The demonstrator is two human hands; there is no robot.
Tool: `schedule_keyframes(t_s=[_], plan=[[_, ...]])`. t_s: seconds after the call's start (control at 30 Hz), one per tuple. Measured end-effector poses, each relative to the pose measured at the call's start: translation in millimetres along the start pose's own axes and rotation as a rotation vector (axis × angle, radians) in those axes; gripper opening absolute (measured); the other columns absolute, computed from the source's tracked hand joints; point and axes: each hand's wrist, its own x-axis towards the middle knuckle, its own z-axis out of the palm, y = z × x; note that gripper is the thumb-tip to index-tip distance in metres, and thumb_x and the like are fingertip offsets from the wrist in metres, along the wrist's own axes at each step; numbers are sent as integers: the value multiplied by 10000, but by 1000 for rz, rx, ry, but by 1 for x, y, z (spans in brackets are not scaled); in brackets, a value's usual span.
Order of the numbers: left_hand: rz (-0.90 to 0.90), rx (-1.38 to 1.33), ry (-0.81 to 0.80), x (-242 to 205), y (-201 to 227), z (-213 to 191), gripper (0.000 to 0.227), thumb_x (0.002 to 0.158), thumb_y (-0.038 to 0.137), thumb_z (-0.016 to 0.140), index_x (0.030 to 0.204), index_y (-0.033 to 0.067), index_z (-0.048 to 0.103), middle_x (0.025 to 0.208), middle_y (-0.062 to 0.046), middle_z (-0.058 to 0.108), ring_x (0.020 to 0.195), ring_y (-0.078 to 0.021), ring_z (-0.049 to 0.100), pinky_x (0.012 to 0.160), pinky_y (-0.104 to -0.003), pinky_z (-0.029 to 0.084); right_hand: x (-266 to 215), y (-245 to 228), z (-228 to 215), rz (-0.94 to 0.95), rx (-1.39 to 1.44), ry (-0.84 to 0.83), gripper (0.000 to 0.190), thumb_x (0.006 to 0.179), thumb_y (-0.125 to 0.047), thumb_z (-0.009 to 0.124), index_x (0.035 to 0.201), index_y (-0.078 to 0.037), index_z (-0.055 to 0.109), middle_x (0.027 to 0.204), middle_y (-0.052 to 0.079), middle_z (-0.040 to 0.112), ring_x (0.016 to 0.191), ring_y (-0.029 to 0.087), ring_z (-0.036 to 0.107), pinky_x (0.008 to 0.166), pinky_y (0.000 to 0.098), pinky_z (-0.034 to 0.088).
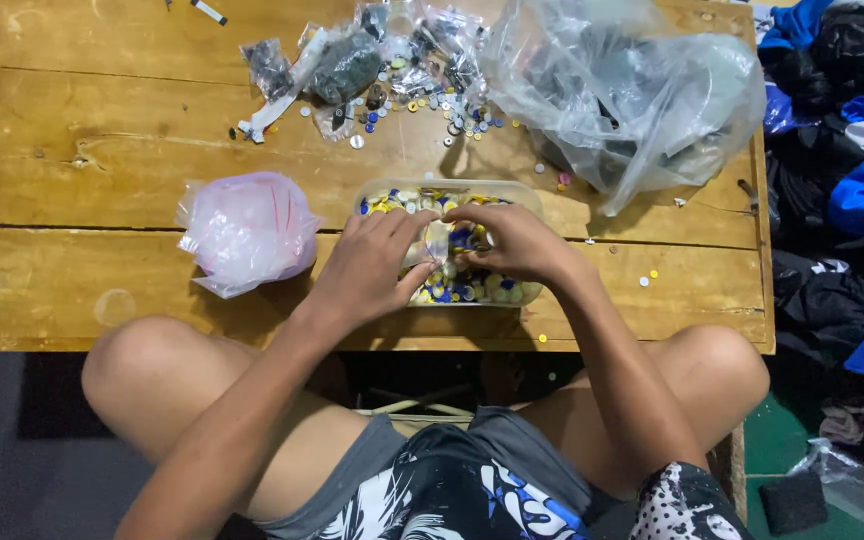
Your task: Sorting through a container of small colorful buttons or pins on a wooden table
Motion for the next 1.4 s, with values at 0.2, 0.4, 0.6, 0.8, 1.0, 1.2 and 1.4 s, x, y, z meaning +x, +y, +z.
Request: schedule_keyframes(t_s=[0.2,0.4,0.6,0.8,1.0,1.2,1.4], plan=[[13,-4,-27,-2,0,3,599,863,342,718,1390,159,499,1013,-19,583,988,-252,644,912,-434,467,-24,-34,-29,81,-66,-174,863,749,-215,860,1491,-33,457,1368,377,540,1303,583,481,1078,655,409],[10,-43,-44,2,8,-3,566,889,332,689,1391,161,492,1005,-14,571,980,-245,640,914,-435,464,-17,-8,8,285,-379,-258,1218,649,-256,946,1623,-183,219,1528,328,344,1386,572,384,1009,687,481],[25,-69,-65,7,13,-10,613,888,306,713,1434,154,478,1022,-37,611,976,-258,668,933,-454,475,-2,31,62,222,-689,-146,1007,602,-254,862,1500,-226,407,1395,232,381,1266,486,475,765,659,570],[-43,-103,-110,11,12,-14,563,917,281,699,1421,115,512,1014,-56,635,960,-240,676,922,-447,488,8,61,84,103,-546,120,596,802,-238,758,1354,-190,537,1193,200,469,940,474,618,608,574,614],[-39,-97,-121,7,11,-15,561,926,314,676,1426,138,493,1010,-42,614,960,-241,672,875,-430,507,6,25,37,57,-67,163,664,667,-153,805,1305,-238,643,873,219,661,893,495,675,799,598,526],[7,-183,-4,6,-10,-3,573,857,230,754,1364,98,519,1001,-124,634,952,-376,684,824,-530,540,-9,-1,4,80,-12,86,510,817,-147,735,1315,-165,622,1174,245,690,1077,522,643,916,615,518],[-82,-374,175,7,-15,-8,537,846,209,749,1334,96,556,1058,-150,634,1016,-387,677,852,-483,549,-11,-33,-1,174,-207,-17,664,850,-289,775,1456,-157,538,1388,265,556,1205,527,594,962,623,516]])
